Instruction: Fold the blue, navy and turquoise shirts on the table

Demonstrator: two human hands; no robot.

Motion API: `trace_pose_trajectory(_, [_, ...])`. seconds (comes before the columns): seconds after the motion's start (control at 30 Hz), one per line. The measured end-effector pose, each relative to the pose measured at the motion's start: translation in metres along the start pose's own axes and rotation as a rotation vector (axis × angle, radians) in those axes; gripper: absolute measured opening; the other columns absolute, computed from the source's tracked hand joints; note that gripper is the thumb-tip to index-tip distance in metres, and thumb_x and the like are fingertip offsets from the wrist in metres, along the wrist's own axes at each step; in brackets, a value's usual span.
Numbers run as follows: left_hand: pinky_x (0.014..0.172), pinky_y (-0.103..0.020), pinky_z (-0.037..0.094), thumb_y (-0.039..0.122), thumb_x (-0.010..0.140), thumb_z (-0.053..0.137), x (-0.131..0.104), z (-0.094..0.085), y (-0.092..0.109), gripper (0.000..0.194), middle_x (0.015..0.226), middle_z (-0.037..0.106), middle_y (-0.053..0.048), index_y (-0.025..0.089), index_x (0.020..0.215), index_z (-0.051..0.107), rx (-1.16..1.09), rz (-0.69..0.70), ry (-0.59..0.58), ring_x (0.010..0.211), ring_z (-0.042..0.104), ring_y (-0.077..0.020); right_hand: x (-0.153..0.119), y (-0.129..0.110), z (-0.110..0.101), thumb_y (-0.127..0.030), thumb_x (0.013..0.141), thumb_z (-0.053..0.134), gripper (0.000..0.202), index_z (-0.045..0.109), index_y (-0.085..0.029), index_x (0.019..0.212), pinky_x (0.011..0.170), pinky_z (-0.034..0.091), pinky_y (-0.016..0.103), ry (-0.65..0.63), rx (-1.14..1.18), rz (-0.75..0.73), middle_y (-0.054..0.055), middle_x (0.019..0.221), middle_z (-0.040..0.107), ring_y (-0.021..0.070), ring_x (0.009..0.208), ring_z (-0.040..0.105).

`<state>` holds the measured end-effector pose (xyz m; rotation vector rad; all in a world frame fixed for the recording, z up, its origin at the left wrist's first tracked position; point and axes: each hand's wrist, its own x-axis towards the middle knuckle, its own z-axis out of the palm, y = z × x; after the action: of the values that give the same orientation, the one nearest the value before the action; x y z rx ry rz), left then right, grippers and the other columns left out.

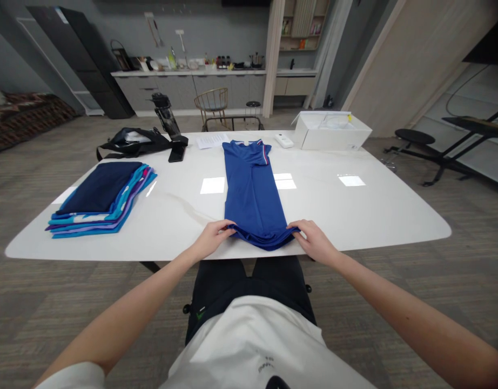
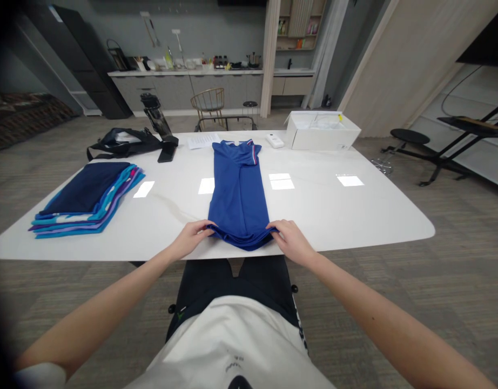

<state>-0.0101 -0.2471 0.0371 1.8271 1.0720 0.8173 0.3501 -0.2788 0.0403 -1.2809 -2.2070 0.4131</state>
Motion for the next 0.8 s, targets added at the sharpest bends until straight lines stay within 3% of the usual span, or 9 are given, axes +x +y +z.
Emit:
trace_pose_trajectory(0.2, [0.078, -0.028, 0.049, 0.054, 0.090, 0.067, 0.042, 0.001, -0.008, 0.035, 0.086, 0.071, -0.001, 0.019, 0.091, 0.069, -0.343, -0.136, 0.253, 0.082, 0.063, -0.0165, 0.053, 0.014, 0.000, -0.034, 0.102, 0.045, 0.023, 0.064, -0.024, 0.109, 0.084, 0.048, 0.037, 0.082, 0.134, 0.184, 0.006, 0.102, 0.073, 0.0243, 0.091, 0.067])
trace_pose_trajectory(0.37, [0.075, -0.031, 0.051, 0.061, 0.078, 0.075, 0.086, -0.005, -0.020, 0.046, 0.087, 0.075, -0.004, 0.017, 0.090, 0.071, -0.450, -0.335, 0.331, 0.081, 0.065, -0.0188, 0.112, 0.040, 0.007, -0.044, 0.098, 0.046, 0.028, 0.064, -0.022, 0.095, 0.072, 0.047, 0.034, 0.022, 0.198, 0.354, 0.003, 0.078, 0.068, 0.0216, 0.071, 0.061])
trace_pose_trajectory(0.47, [0.086, -0.036, 0.055, 0.056, 0.075, 0.080, 0.101, -0.013, -0.024, 0.045, 0.097, 0.078, -0.008, 0.017, 0.095, 0.074, -0.480, -0.402, 0.191, 0.093, 0.070, -0.0238, 0.135, 0.055, 0.004, -0.057, 0.095, 0.050, 0.041, 0.066, -0.021, 0.084, 0.076, 0.048, 0.036, -0.194, 0.239, 0.422, 0.006, 0.081, 0.070, 0.0235, 0.078, 0.063])
trace_pose_trajectory(0.53, [0.096, -0.040, 0.054, 0.045, 0.070, 0.087, 0.104, -0.019, -0.026, 0.047, 0.109, 0.078, -0.009, 0.018, 0.106, 0.074, -0.524, -0.402, 0.032, 0.105, 0.070, -0.0268, 0.140, 0.062, -0.002, -0.062, 0.085, 0.066, 0.042, 0.070, -0.020, 0.088, 0.078, 0.050, 0.036, -0.371, 0.313, 0.434, 0.008, 0.089, 0.073, 0.0251, 0.083, 0.065])
trace_pose_trajectory(0.6, [0.101, -0.043, 0.054, 0.032, 0.064, 0.090, 0.105, -0.024, -0.029, 0.061, 0.116, 0.076, -0.008, 0.020, 0.119, 0.070, -0.548, -0.410, -0.039, 0.111, 0.069, -0.0277, 0.140, 0.066, -0.007, -0.058, 0.072, 0.082, 0.046, 0.071, -0.021, 0.098, 0.077, 0.052, 0.035, -0.491, 0.405, 0.420, 0.007, 0.094, 0.073, 0.0254, 0.084, 0.066])
trace_pose_trajectory(0.7, [0.099, -0.044, 0.056, 0.026, 0.065, 0.087, 0.105, -0.027, -0.034, 0.071, 0.115, 0.075, -0.007, 0.023, 0.131, 0.063, -0.490, -0.425, -0.015, 0.108, 0.070, -0.0261, 0.138, 0.067, -0.006, -0.057, 0.072, 0.082, 0.043, 0.071, -0.021, 0.094, 0.078, 0.053, 0.036, -0.481, 0.540, 0.421, 0.005, 0.091, 0.072, 0.0245, 0.085, 0.066])
trace_pose_trajectory(0.8, [0.095, -0.041, 0.056, 0.033, 0.076, 0.079, 0.107, -0.029, -0.038, 0.054, 0.119, 0.073, -0.007, 0.023, 0.127, 0.066, -0.392, -0.324, -0.008, 0.106, 0.069, -0.0243, 0.138, 0.066, 0.000, -0.063, 0.079, 0.073, 0.043, 0.068, -0.020, 0.083, 0.082, 0.054, 0.038, -0.396, 0.682, 0.486, 0.005, 0.087, 0.071, 0.0241, 0.086, 0.066])
